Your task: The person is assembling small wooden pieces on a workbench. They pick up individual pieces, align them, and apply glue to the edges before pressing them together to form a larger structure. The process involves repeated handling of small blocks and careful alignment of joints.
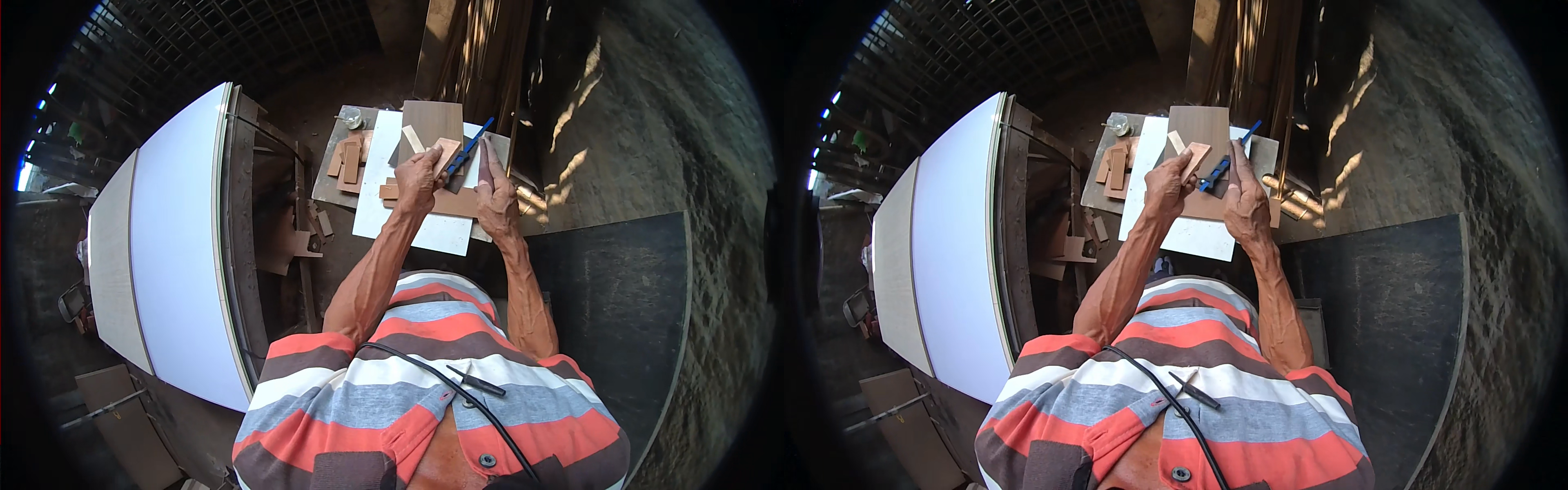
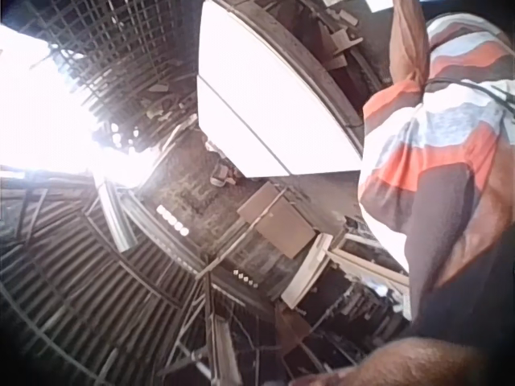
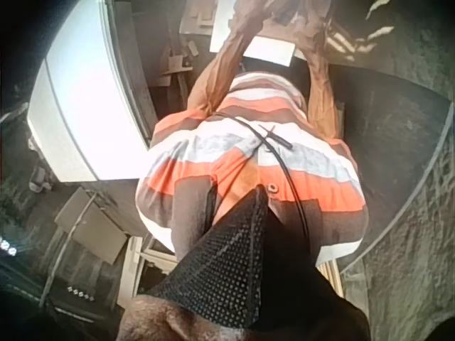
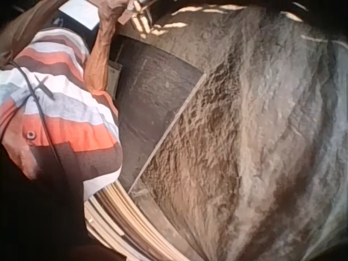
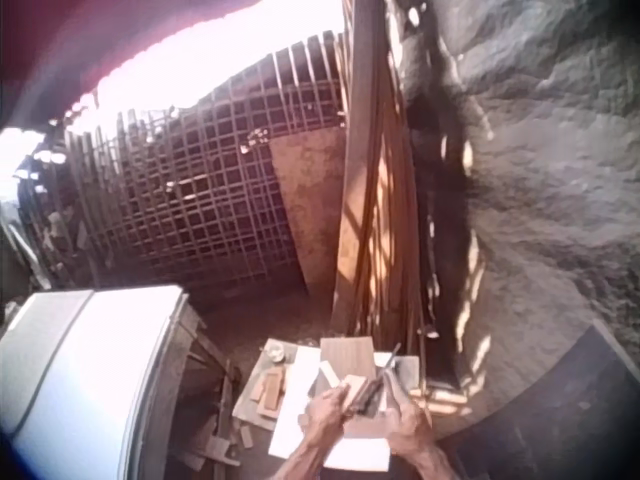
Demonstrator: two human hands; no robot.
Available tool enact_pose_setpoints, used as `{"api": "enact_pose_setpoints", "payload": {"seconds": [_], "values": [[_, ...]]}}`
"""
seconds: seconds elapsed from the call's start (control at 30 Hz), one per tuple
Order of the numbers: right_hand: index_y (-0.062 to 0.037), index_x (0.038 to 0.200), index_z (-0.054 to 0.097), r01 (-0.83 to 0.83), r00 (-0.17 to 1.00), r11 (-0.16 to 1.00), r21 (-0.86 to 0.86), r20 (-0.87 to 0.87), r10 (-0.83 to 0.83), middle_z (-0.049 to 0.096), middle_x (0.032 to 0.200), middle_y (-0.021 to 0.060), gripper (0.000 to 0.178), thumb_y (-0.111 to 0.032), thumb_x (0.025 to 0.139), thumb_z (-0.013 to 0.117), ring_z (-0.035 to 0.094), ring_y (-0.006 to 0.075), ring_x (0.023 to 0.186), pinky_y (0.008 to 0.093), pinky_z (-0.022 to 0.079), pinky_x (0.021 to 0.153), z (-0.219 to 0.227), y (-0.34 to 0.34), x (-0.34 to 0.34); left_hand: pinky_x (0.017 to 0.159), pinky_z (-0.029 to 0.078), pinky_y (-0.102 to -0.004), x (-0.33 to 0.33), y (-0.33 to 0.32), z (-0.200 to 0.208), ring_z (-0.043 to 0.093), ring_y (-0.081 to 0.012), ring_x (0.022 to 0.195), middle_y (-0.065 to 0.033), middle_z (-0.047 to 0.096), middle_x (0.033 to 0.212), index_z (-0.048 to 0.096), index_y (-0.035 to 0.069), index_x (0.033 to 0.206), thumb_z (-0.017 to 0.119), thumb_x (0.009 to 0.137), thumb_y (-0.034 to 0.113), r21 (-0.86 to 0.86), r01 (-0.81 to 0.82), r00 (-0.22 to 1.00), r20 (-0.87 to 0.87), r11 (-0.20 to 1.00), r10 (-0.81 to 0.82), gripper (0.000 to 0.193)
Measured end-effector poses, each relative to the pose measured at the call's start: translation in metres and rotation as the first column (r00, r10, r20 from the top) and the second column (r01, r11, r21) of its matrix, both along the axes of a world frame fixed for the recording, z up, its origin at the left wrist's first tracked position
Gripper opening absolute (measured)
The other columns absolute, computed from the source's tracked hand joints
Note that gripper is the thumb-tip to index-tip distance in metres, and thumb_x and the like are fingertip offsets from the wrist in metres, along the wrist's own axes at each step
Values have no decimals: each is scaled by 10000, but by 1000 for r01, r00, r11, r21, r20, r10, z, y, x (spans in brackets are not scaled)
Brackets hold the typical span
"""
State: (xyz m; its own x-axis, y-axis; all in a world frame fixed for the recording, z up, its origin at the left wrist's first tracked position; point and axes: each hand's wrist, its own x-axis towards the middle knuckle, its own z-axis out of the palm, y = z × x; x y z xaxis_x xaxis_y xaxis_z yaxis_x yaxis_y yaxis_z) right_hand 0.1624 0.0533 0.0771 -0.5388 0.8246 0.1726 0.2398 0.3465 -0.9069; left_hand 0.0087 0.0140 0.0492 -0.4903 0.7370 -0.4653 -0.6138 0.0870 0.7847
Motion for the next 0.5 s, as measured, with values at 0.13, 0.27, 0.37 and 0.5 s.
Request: {"api": "enact_pose_setpoints", "payload": {"seconds": [0.13,0.27,0.37,0.5], "values": [[-122,1497,341,-72,990,953,293,138,32,404,1499,138,718,86,810,353,445,325,1339,381,434,1064,-27,-26,3,433,407,-187,18,-2,-7,539,-81,544,-16,588,726,646,21,940,645,932,202,-9,16,994,104,1000,-15,181],[-137,1477,385,-80,991,949,305,129,42,396,1510,110,734,121,790,374,453,320,1332,382,426,1070,-39,-24,9,400,319,-203,14,-14,-7,438,-53,486,16,539,695,623,34,1041,499,1002,219,125,286,940,156,950,-303,226],[-116,1460,412,-107,990,952,287,119,76,396,1509,115,718,140,791,368,452,320,1334,377,419,1075,-39,-31,13,391,290,-202,17,-12,-18,381,-49,464,32,501,690,601,49,1088,407,1026,227,97,296,946,107,950,-305,270],[-115,1451,423,-112,992,970,215,79,97,398,1511,106,708,150,799,350,427,303,1357,358,391,1100,-45,-35,20,375,278,-214,40,-7,-24,388,-55,458,29,489,693,593,69,1074,392,1030,218,93,232,959,146,968,-243,254]]}}
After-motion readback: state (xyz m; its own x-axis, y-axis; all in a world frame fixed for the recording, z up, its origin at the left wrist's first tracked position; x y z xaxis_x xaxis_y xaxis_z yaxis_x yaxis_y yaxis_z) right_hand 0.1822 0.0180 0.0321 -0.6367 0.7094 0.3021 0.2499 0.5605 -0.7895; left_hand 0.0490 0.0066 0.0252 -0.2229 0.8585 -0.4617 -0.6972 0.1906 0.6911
